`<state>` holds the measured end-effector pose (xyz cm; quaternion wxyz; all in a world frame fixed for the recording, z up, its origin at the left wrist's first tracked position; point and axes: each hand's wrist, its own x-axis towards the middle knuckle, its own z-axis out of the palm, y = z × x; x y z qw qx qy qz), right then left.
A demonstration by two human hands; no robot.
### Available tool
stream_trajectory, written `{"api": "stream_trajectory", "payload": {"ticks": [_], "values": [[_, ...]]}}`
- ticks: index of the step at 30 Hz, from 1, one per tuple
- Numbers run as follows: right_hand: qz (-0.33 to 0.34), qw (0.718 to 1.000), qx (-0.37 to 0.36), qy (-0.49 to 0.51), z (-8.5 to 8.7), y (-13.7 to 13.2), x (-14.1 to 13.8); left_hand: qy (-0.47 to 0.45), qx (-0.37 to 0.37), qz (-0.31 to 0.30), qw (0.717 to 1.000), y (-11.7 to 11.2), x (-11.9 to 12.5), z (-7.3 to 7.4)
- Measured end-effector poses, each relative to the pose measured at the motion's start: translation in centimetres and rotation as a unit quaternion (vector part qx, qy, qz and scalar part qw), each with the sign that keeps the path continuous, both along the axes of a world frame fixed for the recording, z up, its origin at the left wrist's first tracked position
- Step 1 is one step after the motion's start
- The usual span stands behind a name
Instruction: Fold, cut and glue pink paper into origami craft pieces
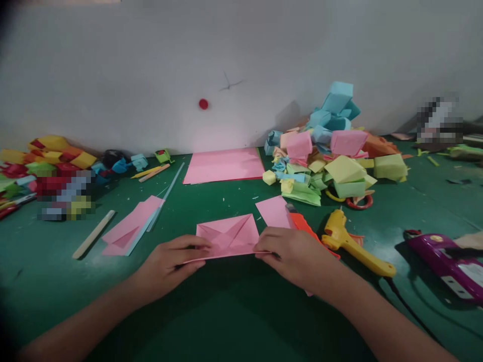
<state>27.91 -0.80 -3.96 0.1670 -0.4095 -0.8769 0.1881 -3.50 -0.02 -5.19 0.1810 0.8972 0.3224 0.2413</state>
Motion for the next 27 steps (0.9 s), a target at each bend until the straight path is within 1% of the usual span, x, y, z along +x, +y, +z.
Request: {"api": "stream_trajectory", "payload": {"ticks": [1, 3, 7, 9, 13, 16, 18, 20, 23, 27], "values": [[-0.005, 1.000, -0.010, 0.004, -0.1, 0.2, 0.1, -0.006, 0.003, 0.004, 1.000, 0.2, 0.0, 0.1], [-0.035, 0.999, -0.031, 0.019, -0.2, 0.4, 0.0, -0.011, -0.006, 0.011, 1.000, 0.6, 0.2, 0.2], [-0.120, 0.988, -0.093, 0.031, -0.1, 0.7, -0.4, -0.020, -0.078, 0.058, 0.995, 1.3, 0.9, 0.4], [-0.145, 0.982, -0.115, 0.040, -0.1, 0.9, -0.6, -0.016, -0.109, 0.083, 0.991, 1.4, 1.1, 0.5], [-0.157, 0.978, -0.118, 0.076, -0.5, 1.0, -0.8, 0.004, -0.127, 0.117, 0.985, 1.5, 1.5, 0.7], [-0.159, 0.978, -0.111, 0.074, -0.7, 0.9, -1.0, 0.020, -0.126, 0.151, 0.980, 1.4, 1.9, 0.9], [-0.162, 0.979, -0.102, 0.070, -0.8, 0.9, -1.3, 0.027, -0.100, 0.178, 0.979, 1.3, 2.2, 0.8], [-0.163, 0.981, -0.083, 0.065, -0.8, 0.8, -1.6, 0.030, -0.051, 0.194, 0.979, 1.1, 2.4, 0.5], [-0.160, 0.984, -0.062, 0.041, -0.9, 0.7, -2.3, 0.054, 0.032, 0.178, 0.982, 0.7, 2.4, 0.0], [-0.176, 0.983, -0.034, -0.032, -0.9, 0.4, -2.8, 0.097, 0.121, 0.151, 0.976, 0.2, 2.4, -0.3]]}}
